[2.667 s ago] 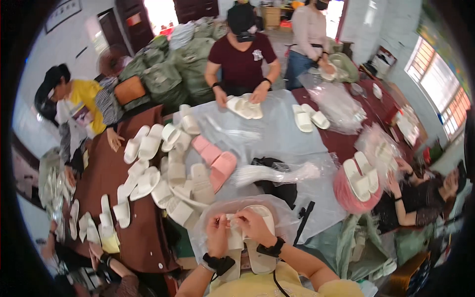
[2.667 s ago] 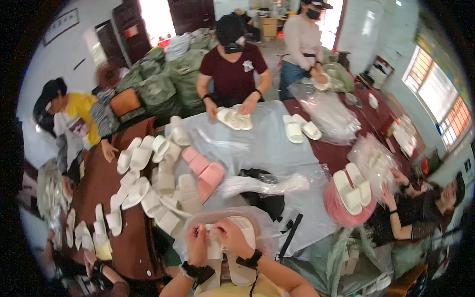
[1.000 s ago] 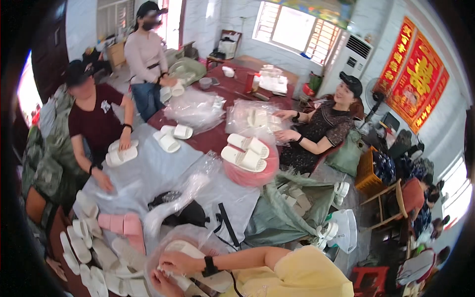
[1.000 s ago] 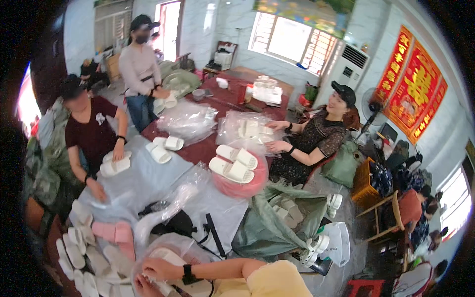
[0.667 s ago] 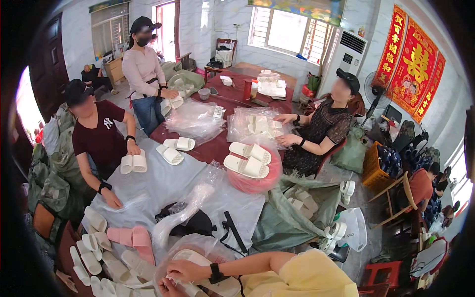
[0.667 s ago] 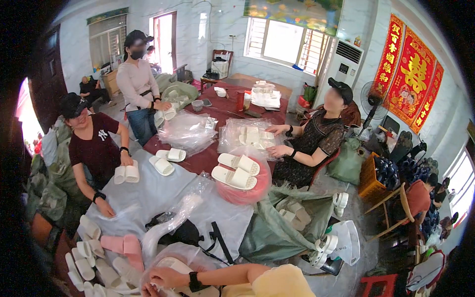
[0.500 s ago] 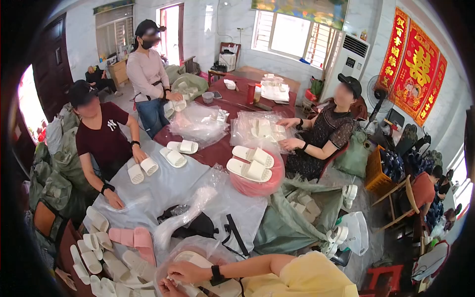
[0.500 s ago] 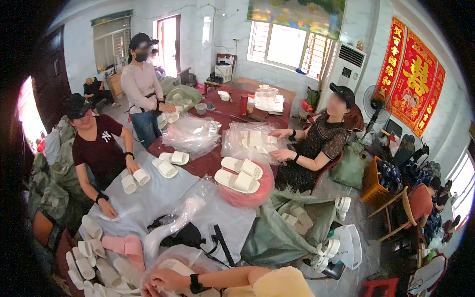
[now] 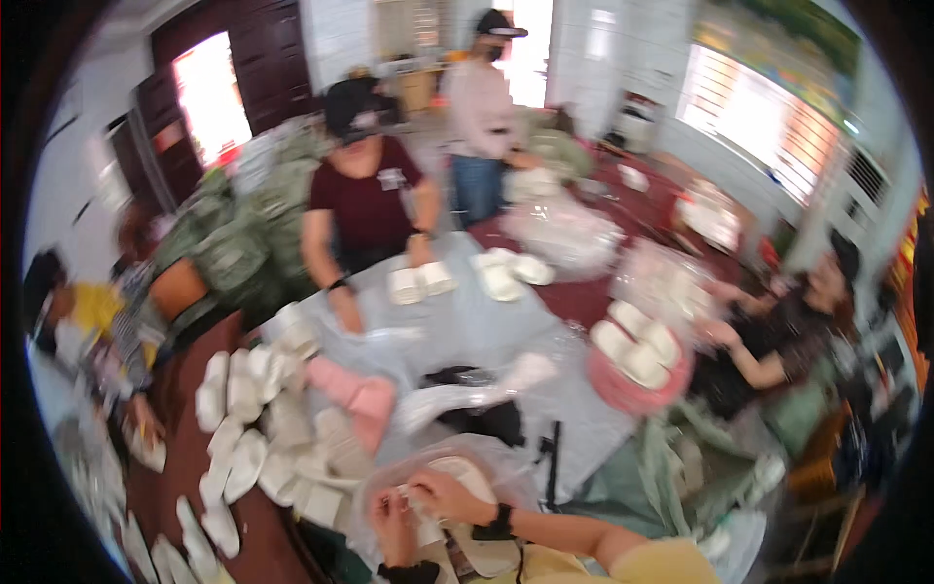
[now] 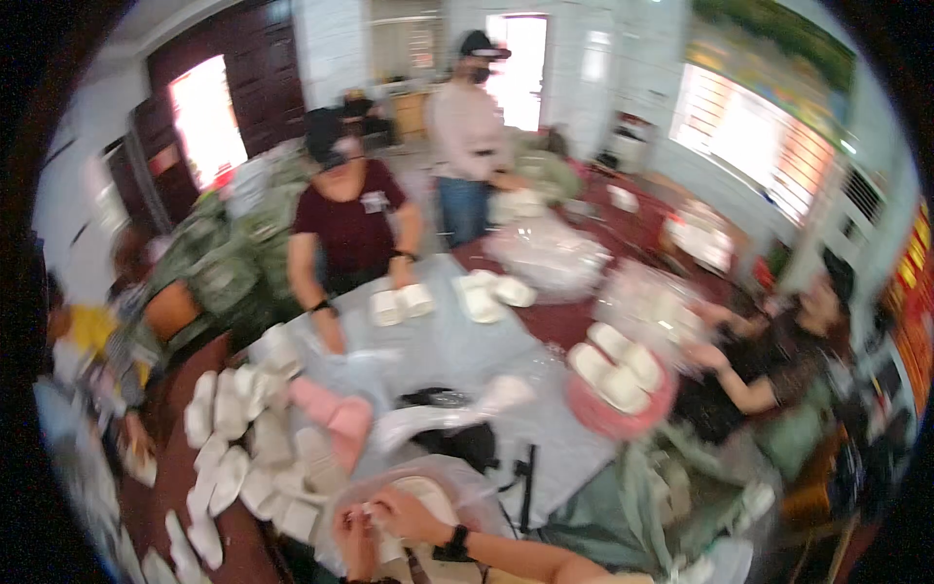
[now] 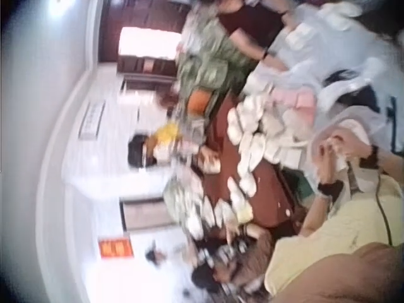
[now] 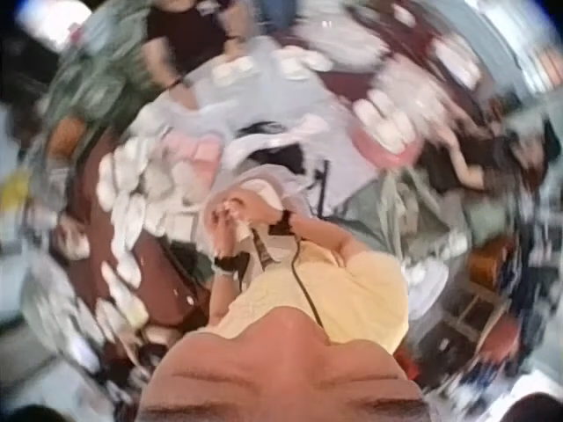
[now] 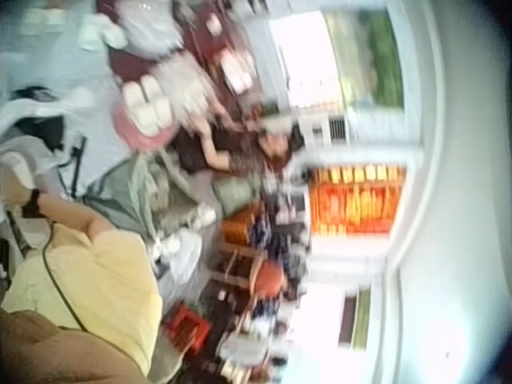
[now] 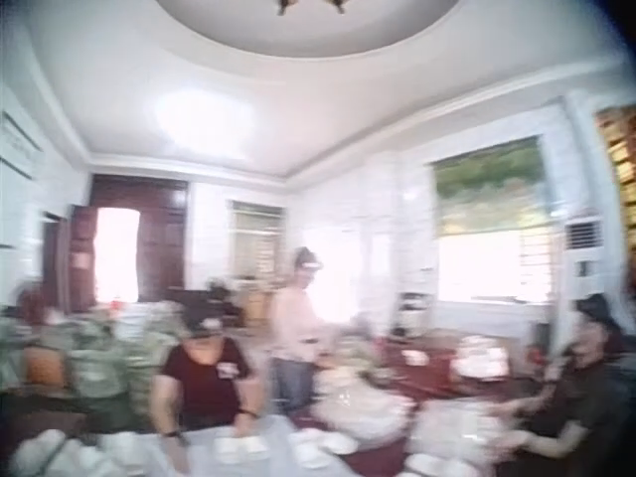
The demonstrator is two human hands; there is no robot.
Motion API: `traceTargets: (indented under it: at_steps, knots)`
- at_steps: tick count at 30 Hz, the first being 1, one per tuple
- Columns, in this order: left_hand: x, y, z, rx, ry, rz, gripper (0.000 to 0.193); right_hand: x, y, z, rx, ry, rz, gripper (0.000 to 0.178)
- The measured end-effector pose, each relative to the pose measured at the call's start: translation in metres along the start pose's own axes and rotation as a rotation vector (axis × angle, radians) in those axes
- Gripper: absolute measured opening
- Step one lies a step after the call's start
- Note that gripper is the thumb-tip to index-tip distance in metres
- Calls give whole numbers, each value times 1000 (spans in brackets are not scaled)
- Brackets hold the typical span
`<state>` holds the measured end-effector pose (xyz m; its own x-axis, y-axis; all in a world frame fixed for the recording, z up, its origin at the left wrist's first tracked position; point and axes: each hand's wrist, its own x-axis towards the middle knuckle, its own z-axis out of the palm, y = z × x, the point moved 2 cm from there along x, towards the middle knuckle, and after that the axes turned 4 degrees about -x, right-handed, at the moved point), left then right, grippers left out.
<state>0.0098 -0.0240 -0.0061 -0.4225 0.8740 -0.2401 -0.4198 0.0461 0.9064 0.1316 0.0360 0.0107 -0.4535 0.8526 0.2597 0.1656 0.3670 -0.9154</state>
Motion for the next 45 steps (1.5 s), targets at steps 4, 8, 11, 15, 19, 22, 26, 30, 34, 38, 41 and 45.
traceTargets:
  at_steps: [4, 8, 11, 15, 19, 22, 26, 30, 34, 38, 41, 45]
  knots:
    - [-3, 8, 4, 61, -4, 23, 7, 6, -21, -13, 23, -95, 124, 22]
    - [1, 20, 12, -161, 67, 19, 5, 6, -55, -72, -112, 380, -24, 39]
    - [-2, 20, 15, -21, 149, -143, 6, -14, -55, -80, -66, 369, 134, 45]
    - [-6, 14, 15, -13, 165, -182, 7, -31, -32, -54, -543, -235, 66, 53]
    - [-8, 12, 16, 32, 81, -147, 11, -54, -31, -40, -469, -530, -27, 48]
    - [-2, 7, 16, 10, 7, -173, 14, -62, -20, -32, -764, -562, -281, 51]
    - [5, 5, 15, 89, 21, -227, 12, -57, -19, -26, -713, -555, -230, 48]
    - [5, 4, 11, -122, -49, -246, 12, -39, -32, -50, -394, -726, -78, 55]
    - [-2, 14, 3, 181, -180, -136, 12, -19, -40, -70, 69, -471, 209, 48]
    - [-7, 18, 0, 298, -204, -203, 17, -14, -37, -42, -30, -353, 252, 26]
    - [-6, 12, 3, 95, -184, -248, 14, -14, -32, -31, -76, -79, 142, 18]
    - [0, 2, -3, 85, -219, -167, 16, -21, -31, -19, -127, 28, 156, 17]
